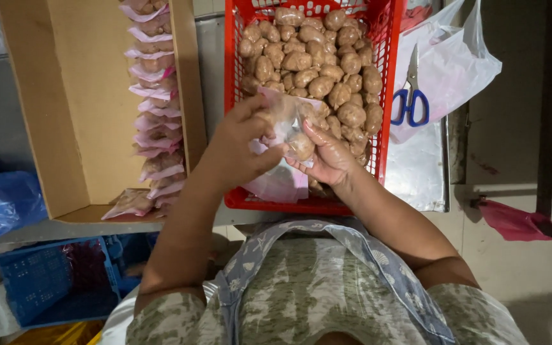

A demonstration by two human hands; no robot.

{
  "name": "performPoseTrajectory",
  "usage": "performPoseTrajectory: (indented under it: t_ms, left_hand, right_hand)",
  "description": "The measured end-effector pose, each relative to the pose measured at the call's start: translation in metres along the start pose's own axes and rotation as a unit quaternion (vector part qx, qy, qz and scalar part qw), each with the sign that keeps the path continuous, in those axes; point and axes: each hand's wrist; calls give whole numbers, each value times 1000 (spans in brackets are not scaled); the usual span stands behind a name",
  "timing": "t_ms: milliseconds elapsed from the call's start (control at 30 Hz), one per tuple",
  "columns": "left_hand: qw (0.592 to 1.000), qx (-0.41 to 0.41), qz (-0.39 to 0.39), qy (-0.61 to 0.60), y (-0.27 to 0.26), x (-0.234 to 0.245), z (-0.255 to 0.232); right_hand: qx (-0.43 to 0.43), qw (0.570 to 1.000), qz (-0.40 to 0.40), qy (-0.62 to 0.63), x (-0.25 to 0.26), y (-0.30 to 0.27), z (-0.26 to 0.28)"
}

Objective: The person takes small food items from a red basket and places them into pink bags, then places the filled bags into a cardboard box.

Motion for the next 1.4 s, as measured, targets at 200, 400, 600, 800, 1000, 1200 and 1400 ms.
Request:
performPoseTrajectory:
  t_ms: [200, 400, 600, 800, 1000, 1200, 1400]
  left_hand:
    - [987, -71, -59, 132, 0, -14, -18]
    - [961, -81, -174, 200, -20, -36, -12]
    - [972, 6, -202, 118, -25, -39, -13]
    - [914, 259, -207, -236, -6, -6, -36]
    - [937, 346, -9, -55, 7, -25, -45]
    - [952, 212, -154, -160, 9, -53, -21]
    - [891, 312, -154, -294, 13, -63, -41]
  right_hand:
    - [4, 1000, -3, 9, 8, 6, -3]
    - [35, 999, 36, 17, -12, 3, -4]
    - [49, 997, 65, 5, -25, 1, -6]
    - [136, 987, 88, -24, -32, -8, -3]
    - [168, 981, 63, -80, 7, 14, -4]
    - [156, 979, 97, -85, -16, -4, -4]
    - [123, 972, 188, -61, -31, -14, -10]
Point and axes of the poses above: each hand's wrist, its own y-axis towards the middle knuckle, its own x-axis out of the back of the hand, z = x × y, and after that the axes turned 4 degrees about y, right-handed
